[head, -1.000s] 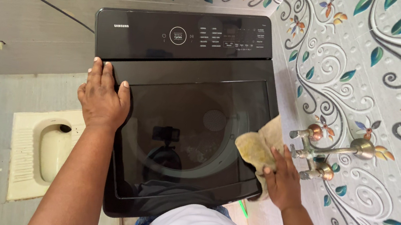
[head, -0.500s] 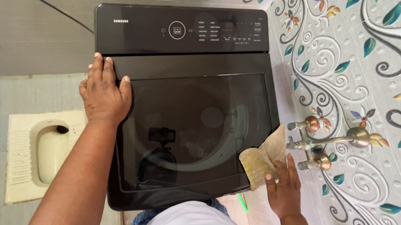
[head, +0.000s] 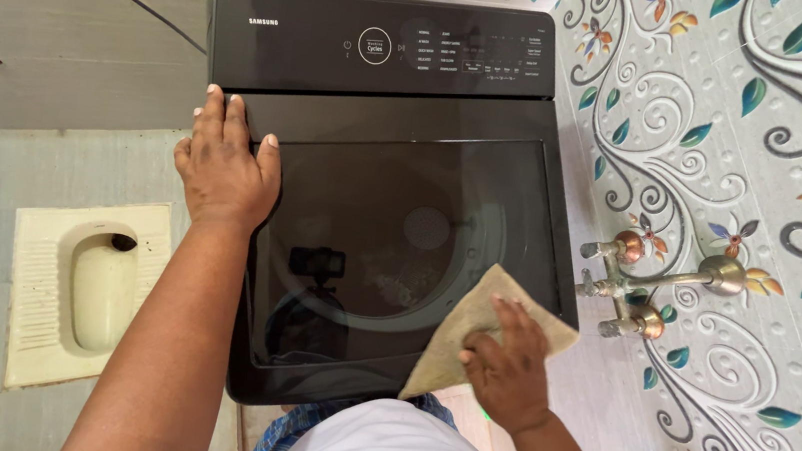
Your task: The person wipes the exterior glass door and control panel of a top-loading washing machine with a cloth. They then open the lid and wipe the interior rim and the underside of the lid. The task involves cleaning the appliance surfaces with a cloth.
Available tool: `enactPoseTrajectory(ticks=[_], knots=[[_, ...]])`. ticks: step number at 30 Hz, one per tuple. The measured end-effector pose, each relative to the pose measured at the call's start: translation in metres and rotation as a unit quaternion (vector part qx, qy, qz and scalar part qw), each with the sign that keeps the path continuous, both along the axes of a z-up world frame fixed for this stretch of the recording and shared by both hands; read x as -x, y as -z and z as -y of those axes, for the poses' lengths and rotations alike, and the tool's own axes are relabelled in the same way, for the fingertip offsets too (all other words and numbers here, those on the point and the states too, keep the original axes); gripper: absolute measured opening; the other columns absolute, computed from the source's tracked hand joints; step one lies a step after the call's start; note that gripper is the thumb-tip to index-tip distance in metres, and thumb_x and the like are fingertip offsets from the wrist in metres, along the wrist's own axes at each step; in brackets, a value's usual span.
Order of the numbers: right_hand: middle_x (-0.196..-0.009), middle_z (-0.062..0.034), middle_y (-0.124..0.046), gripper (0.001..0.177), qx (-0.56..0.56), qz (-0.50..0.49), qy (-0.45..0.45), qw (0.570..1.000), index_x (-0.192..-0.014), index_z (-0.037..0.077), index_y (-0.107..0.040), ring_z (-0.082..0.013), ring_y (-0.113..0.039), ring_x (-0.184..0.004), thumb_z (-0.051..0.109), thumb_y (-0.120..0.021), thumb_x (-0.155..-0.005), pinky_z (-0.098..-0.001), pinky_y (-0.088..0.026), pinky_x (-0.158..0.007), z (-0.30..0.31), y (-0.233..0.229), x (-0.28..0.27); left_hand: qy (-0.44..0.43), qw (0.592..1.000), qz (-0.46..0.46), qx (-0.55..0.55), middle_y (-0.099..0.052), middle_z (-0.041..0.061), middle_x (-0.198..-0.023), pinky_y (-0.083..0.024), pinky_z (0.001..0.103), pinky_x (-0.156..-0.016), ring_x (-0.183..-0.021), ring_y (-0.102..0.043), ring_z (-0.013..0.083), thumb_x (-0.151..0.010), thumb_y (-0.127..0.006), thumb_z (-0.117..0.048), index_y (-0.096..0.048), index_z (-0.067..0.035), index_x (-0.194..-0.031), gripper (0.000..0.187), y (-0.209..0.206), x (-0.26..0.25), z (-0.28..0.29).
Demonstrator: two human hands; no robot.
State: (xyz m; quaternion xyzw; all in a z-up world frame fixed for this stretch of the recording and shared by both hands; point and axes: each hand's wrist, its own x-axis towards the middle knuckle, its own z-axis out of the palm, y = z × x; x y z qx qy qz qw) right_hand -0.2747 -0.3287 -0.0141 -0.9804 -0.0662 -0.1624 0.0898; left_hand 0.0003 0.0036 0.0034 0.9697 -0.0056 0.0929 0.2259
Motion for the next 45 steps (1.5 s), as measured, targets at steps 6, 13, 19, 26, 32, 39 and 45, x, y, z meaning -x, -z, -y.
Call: enactPoseTrajectory(ticks=[6,13,19,26,32,39,45], knots=[[-0.148,-0.0173,-0.050,0.023,-0.029,-0.042,-0.091,0.995,-0.086,0.018,-0.072,-0.0399,-0.040,-0.142,0.038,-0.064,-0.093,-0.0532,-0.029,-0.115,-0.040,-0.016,-0.015,0.001,1.000,0.011,0.011,-0.023,0.016,-0.169,-0.021,0.057,-0.117,-0.154,-0.024,0.0324,-0.103,-0.048,-0.043,-0.039,-0.003,-0.157,0.068,0.001,0.002,0.000],[-0.156,-0.0164,-0.042,0.026,0.008,-0.057,-0.227,0.972,-0.093,0.017,-0.071,-0.0373,-0.032,-0.148,0.042,-0.066,-0.096,-0.0584,-0.025,-0.117,-0.086,-0.030,-0.032,-0.004,1.000,0.020,0.014,-0.025,0.015,-0.168,-0.022,0.058,-0.117,-0.153,-0.026,0.0337,-0.102,-0.051,-0.043,-0.040,-0.005,-0.157,0.068,0.000,0.002,0.002],[-0.162,-0.0155,-0.036,0.032,0.010,-0.090,-0.330,0.940,-0.101,0.016,-0.072,-0.0362,-0.022,-0.153,0.047,-0.069,-0.093,-0.0628,-0.023,-0.119,-0.125,-0.035,-0.051,-0.005,1.000,0.020,0.006,-0.025,0.015,-0.168,-0.022,0.059,-0.116,-0.152,-0.026,0.0338,-0.102,-0.050,-0.043,-0.039,-0.005,-0.157,0.068,0.002,0.001,0.001],[-0.166,-0.0115,-0.035,0.049,0.033,-0.125,-0.359,0.924,-0.117,0.012,-0.072,-0.0308,-0.025,-0.156,0.053,-0.070,-0.089,-0.0601,-0.025,-0.123,-0.151,-0.029,-0.052,0.003,1.000,0.022,0.006,-0.025,0.017,-0.169,-0.021,0.057,-0.119,-0.154,-0.025,0.0339,-0.104,-0.050,-0.041,-0.038,-0.003,-0.158,0.067,0.003,0.001,-0.001],[-0.165,-0.0111,-0.037,0.033,0.034,-0.026,-0.298,0.954,-0.116,0.019,-0.070,-0.0337,-0.027,-0.156,0.046,-0.065,-0.096,-0.0571,-0.021,-0.125,-0.103,-0.022,-0.035,0.004,1.000,0.002,-0.001,-0.021,0.016,-0.169,-0.019,0.055,-0.119,-0.155,-0.023,0.0309,-0.105,-0.047,-0.040,-0.036,-0.003,-0.159,0.067,0.001,0.001,-0.001],[-0.158,-0.0162,-0.038,0.030,0.133,0.017,-0.112,0.985,-0.113,0.023,-0.070,-0.0372,-0.029,-0.148,0.045,-0.058,-0.097,-0.0589,-0.022,-0.117,-0.001,-0.013,-0.005,-0.001,1.000,-0.008,-0.005,-0.021,0.015,-0.169,-0.019,0.056,-0.118,-0.154,-0.023,0.0312,-0.104,-0.045,-0.041,-0.035,-0.004,-0.159,0.067,-0.001,0.001,-0.001],[-0.157,-0.0136,-0.044,0.027,0.160,-0.007,0.088,0.983,-0.104,0.023,-0.072,-0.0388,-0.037,-0.147,0.045,-0.062,-0.092,-0.0563,-0.028,-0.117,0.074,-0.011,0.003,-0.001,1.000,0.002,0.003,-0.022,0.015,-0.170,-0.020,0.056,-0.119,-0.155,-0.024,0.0317,-0.104,-0.047,-0.041,-0.037,-0.004,-0.159,0.067,-0.002,0.002,0.000]])
